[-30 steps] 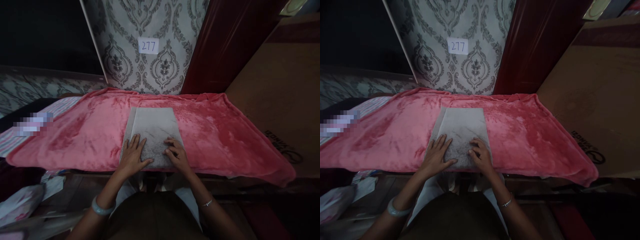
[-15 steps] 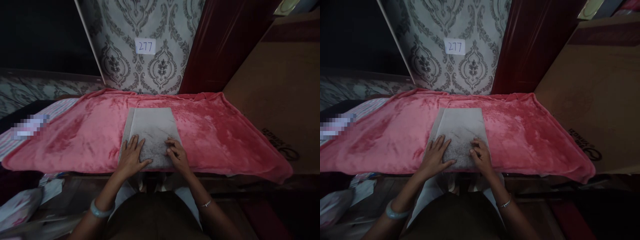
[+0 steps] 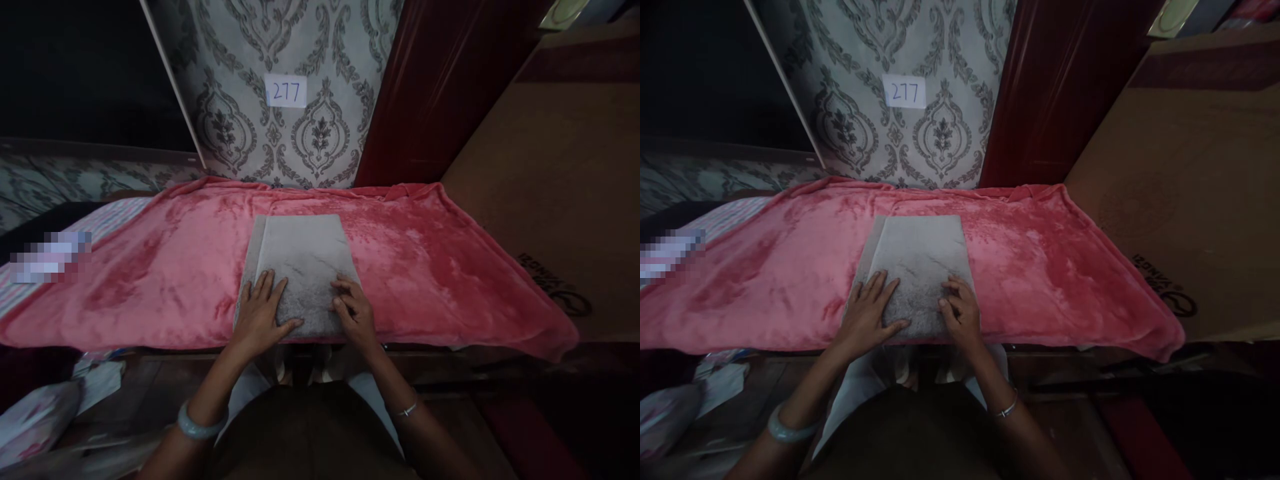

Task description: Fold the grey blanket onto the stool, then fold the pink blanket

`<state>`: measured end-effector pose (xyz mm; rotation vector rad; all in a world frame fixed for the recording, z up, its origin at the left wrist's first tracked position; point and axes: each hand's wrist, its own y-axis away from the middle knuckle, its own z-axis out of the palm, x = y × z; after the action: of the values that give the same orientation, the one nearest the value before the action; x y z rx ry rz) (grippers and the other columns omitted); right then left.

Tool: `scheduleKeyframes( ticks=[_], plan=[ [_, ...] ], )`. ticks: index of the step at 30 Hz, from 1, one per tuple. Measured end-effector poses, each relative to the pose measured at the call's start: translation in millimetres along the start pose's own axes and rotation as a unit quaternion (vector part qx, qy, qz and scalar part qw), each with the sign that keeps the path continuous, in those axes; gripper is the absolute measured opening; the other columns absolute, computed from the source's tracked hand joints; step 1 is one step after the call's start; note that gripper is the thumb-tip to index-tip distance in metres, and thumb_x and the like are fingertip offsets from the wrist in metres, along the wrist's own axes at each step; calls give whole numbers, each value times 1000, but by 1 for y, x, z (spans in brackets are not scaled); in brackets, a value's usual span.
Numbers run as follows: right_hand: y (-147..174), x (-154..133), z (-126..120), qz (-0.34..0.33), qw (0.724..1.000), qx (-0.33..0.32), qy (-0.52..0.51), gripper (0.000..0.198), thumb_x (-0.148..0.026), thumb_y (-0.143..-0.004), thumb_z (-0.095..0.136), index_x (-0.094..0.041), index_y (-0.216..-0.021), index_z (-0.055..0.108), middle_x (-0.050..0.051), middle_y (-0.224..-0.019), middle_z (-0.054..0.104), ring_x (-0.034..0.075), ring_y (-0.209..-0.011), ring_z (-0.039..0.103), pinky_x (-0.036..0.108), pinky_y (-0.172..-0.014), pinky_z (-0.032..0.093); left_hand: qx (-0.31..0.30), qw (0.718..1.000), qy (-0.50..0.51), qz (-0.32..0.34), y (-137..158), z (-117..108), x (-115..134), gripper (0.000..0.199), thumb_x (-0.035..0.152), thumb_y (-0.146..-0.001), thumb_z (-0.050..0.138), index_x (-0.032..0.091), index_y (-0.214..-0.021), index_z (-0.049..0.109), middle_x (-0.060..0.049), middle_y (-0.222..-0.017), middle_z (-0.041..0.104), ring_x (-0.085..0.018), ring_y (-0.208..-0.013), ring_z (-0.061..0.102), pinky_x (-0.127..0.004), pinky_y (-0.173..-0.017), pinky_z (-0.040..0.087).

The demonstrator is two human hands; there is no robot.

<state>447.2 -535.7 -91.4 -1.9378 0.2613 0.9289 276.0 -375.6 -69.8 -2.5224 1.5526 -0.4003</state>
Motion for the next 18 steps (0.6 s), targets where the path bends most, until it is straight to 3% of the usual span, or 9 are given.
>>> scheduleKeyframes(
  ticks=[3, 8, 10, 15, 18],
  plan=[
    [1, -3, -2, 18, 999, 26, -1, 33, -32, -96, 51, -22, -70, 69, 9, -107, 67, 24, -118, 59, 45, -100, 49, -1, 1000, -3, -1, 0, 0, 0, 91, 71, -78, 60, 19, -149, 42, -20, -160, 30, -36, -147, 29, -61, -117, 24],
    [7, -1, 2, 21, 994, 43, 94, 27, -33, -95, 51, -23, -106, 74, 13, -133, 58, 27, -128, 50, 51, -107, 42, 1, 1000, 4, -2, 0, -1, 1, 89, 69, -78, 61, 18, -149, 43, -20, -160, 30, -37, -147, 28, -62, -117, 23],
    [8, 0, 2, 10, 994, 30, 101, 25, -33, -94, 53, -24, -103, 74, 12, -133, 58, 27, -129, 49, 53, -108, 40, -2, 1000, 4, -3, 0, -2, 1, 90, 70, -78, 61, 18, -149, 43, -20, -160, 30, -37, -147, 28, -62, -117, 23],
    [10, -2, -6, 19, 999, 17, 38, 28, -31, -94, 53, -24, -75, 72, 9, -111, 67, 26, -124, 54, 49, -104, 44, -8, 1000, 0, -3, -1, -2, 2, 90, 72, -79, 57, 17, -149, 43, -21, -159, 30, -38, -147, 28, -63, -116, 24],
    [10, -3, -7, 32, 999, 26, 24, 27, -33, -95, 53, -23, -77, 72, 9, -112, 66, 25, -122, 55, 46, -102, 46, -2, 1000, 0, -3, 0, -1, 1, 90, 72, -78, 57, 18, -148, 43, -20, -159, 31, -38, -147, 29, -62, -116, 24]
  ],
)
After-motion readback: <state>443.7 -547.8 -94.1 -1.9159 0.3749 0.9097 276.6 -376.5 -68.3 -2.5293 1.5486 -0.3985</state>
